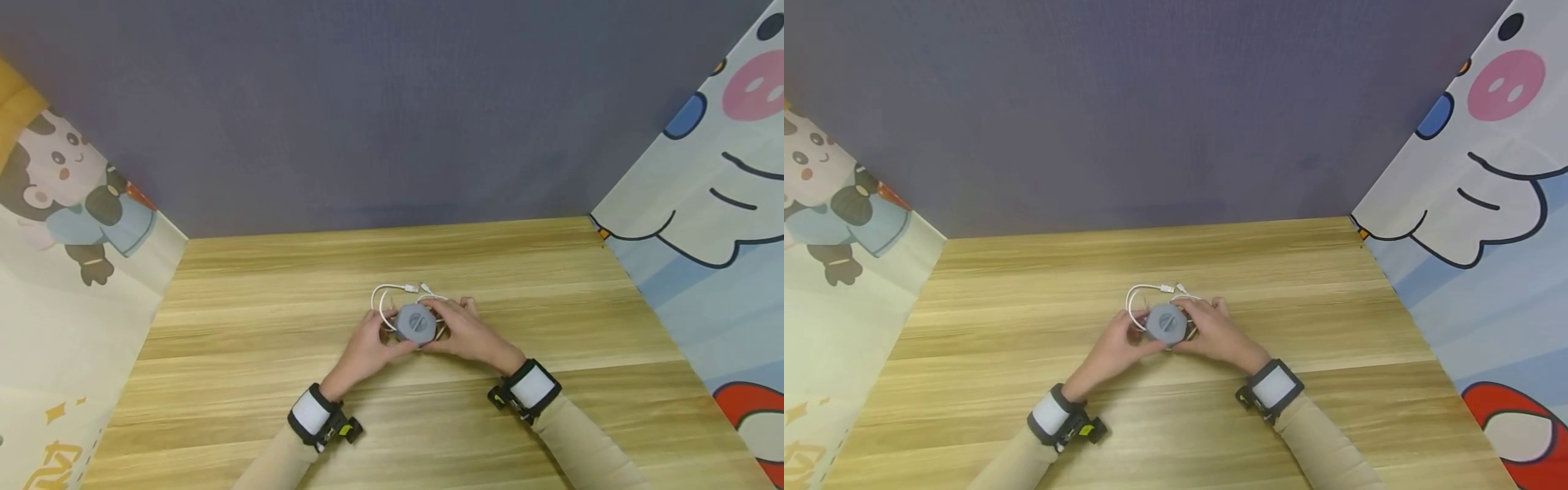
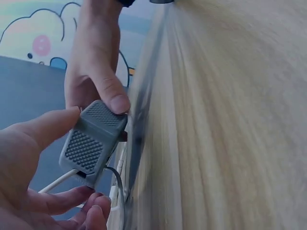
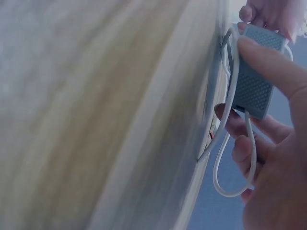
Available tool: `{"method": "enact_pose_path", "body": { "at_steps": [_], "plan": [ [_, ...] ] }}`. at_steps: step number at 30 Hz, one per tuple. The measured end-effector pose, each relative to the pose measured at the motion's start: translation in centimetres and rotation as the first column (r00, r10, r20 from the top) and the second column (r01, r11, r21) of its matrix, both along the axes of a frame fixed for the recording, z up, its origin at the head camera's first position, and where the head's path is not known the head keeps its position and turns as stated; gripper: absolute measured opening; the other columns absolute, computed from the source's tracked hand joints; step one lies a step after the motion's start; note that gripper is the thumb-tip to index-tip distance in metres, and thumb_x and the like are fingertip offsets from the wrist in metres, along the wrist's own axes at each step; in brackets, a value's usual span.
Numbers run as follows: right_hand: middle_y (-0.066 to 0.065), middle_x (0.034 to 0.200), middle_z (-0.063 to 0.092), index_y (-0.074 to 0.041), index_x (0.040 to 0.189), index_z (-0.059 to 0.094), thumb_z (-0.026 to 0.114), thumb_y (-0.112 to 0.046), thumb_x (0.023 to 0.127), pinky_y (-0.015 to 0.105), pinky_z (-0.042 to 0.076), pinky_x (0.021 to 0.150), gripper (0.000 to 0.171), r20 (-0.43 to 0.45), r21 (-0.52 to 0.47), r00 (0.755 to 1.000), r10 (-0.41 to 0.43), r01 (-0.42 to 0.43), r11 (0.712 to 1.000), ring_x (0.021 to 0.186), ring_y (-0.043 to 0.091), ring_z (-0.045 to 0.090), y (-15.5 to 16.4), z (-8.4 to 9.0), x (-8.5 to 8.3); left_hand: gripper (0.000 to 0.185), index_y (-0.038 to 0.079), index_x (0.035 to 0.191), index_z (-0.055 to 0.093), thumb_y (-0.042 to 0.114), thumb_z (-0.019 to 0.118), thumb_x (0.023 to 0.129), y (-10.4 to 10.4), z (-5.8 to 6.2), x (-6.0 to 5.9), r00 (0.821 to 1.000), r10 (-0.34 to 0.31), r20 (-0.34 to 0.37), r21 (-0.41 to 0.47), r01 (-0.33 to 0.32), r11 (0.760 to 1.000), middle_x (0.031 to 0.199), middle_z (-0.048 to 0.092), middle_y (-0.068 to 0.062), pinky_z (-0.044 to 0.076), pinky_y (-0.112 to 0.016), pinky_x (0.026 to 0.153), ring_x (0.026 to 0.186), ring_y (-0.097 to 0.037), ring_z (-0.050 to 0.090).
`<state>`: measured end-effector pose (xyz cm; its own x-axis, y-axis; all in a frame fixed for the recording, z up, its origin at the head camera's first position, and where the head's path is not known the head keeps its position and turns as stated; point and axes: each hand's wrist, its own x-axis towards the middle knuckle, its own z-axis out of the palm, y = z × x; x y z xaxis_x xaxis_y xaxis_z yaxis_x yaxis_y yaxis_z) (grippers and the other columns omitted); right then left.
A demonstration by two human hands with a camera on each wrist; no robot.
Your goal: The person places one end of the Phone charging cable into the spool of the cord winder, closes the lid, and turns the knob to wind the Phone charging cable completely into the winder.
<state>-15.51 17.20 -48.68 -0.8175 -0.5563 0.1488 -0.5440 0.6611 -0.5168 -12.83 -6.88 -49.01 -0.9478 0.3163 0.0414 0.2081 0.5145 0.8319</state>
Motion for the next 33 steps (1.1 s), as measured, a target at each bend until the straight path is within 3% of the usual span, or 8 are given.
{"method": "enact_pose_path", "body": {
  "at_steps": [7,10,17,22,25,29,31,33],
  "plan": [
    [0.009,0.137,0.067,-0.01,0.146,0.053,0.094,-0.039,0.072,0.041,0.031,0.091,0.089,-0.053,0.054,0.999,0.003,0.0,0.999,0.113,0.023,0.064,-0.3,0.2,0.3,0.062,0.002,0.138,0.062,0.028,0.083,0.086,-0.4,0.2,-0.2,0.987,-0.013,0.16,0.127,-0.007,0.992,0.098,0.063,-0.007,0.048,-0.023,0.068,0.081,-0.014,0.055],
    [0.008,0.136,0.067,-0.01,0.146,0.054,0.094,-0.039,0.072,0.041,0.031,0.091,0.089,-0.061,0.076,0.998,0.01,-0.006,0.997,0.111,0.023,0.064,-0.4,0.4,0.4,0.059,-0.002,0.136,0.062,0.022,0.082,0.086,-0.4,0.2,-0.2,0.983,-0.018,0.185,0.155,-0.011,0.988,0.099,0.067,-0.009,0.048,-0.021,0.066,0.079,-0.012,0.056],
    [0.006,0.138,0.066,-0.009,0.146,0.054,0.092,-0.042,0.074,0.042,0.032,0.093,0.088,-0.062,0.12,0.998,0.019,-0.011,0.993,0.112,0.022,0.062,-0.5,0.5,0.4,0.066,-0.008,0.136,0.055,0.018,0.084,0.083,-0.5,0.0,-0.1,0.97,0.044,0.237,0.174,-0.087,0.981,0.107,0.066,-0.012,0.051,-0.022,0.072,0.085,-0.014,0.059],
    [0.007,0.14,0.065,-0.008,0.148,0.053,0.09,-0.044,0.076,0.045,0.031,0.096,0.089,-0.048,0.129,0.999,0.02,-0.014,0.992,0.112,0.022,0.059,-0.5,0.5,0.5,0.069,-0.007,0.135,0.053,0.022,0.086,0.082,-0.4,-0.1,0.2,0.969,0.086,0.23,0.16,-0.124,0.979,0.105,0.064,-0.011,0.051,-0.025,0.075,0.09,-0.019,0.06],
    [0.008,0.141,0.064,-0.007,0.149,0.052,0.09,-0.044,0.077,0.047,0.032,0.099,0.09,-0.04,0.127,0.999,0.022,-0.017,0.992,0.113,0.023,0.058,-0.6,0.5,0.5,0.078,-0.006,0.142,0.048,0.025,0.087,0.081,-0.3,0.0,0.4,0.972,0.132,0.193,0.153,-0.163,0.975,0.111,0.061,-0.012,0.05,-0.027,0.077,0.096,-0.024,0.059],
    [0.009,0.142,0.063,-0.005,0.15,0.049,0.089,-0.045,0.076,0.048,0.032,0.101,0.093,-0.026,0.126,0.999,0.018,-0.014,0.992,0.113,0.023,0.058,-0.6,0.4,0.4,0.091,-0.005,0.152,0.036,0.026,0.086,0.082,0.1,0.4,0.9,0.975,0.221,0.037,0.135,-0.224,0.965,0.127,0.053,-0.018,0.048,-0.03,0.081,0.105,-0.031,0.054],
    [0.01,0.143,0.062,-0.005,0.152,0.048,0.089,-0.046,0.076,0.048,0.032,0.102,0.096,-0.016,0.125,1.0,0.015,-0.013,0.992,0.114,0.024,0.058,-0.6,0.4,0.5,0.091,-0.004,0.152,0.035,0.025,0.086,0.083,0.4,0.6,1.1,0.962,0.26,-0.077,0.125,-0.25,0.96,0.132,0.049,-0.02,0.049,-0.035,0.083,0.109,-0.033,0.053],
    [0.011,0.144,0.062,-0.005,0.153,0.046,0.089,-0.047,0.076,0.048,0.032,0.103,0.098,-0.005,0.129,1.0,0.012,-0.012,0.992,0.116,0.024,0.059,-0.5,0.4,0.5,0.089,-0.003,0.151,0.036,0.022,0.087,0.082,0.7,0.9,1.3,0.939,0.285,-0.195,0.123,-0.264,0.956,0.135,0.046,-0.021,0.051,-0.04,0.089,0.113,-0.034,0.052]
  ]
}}
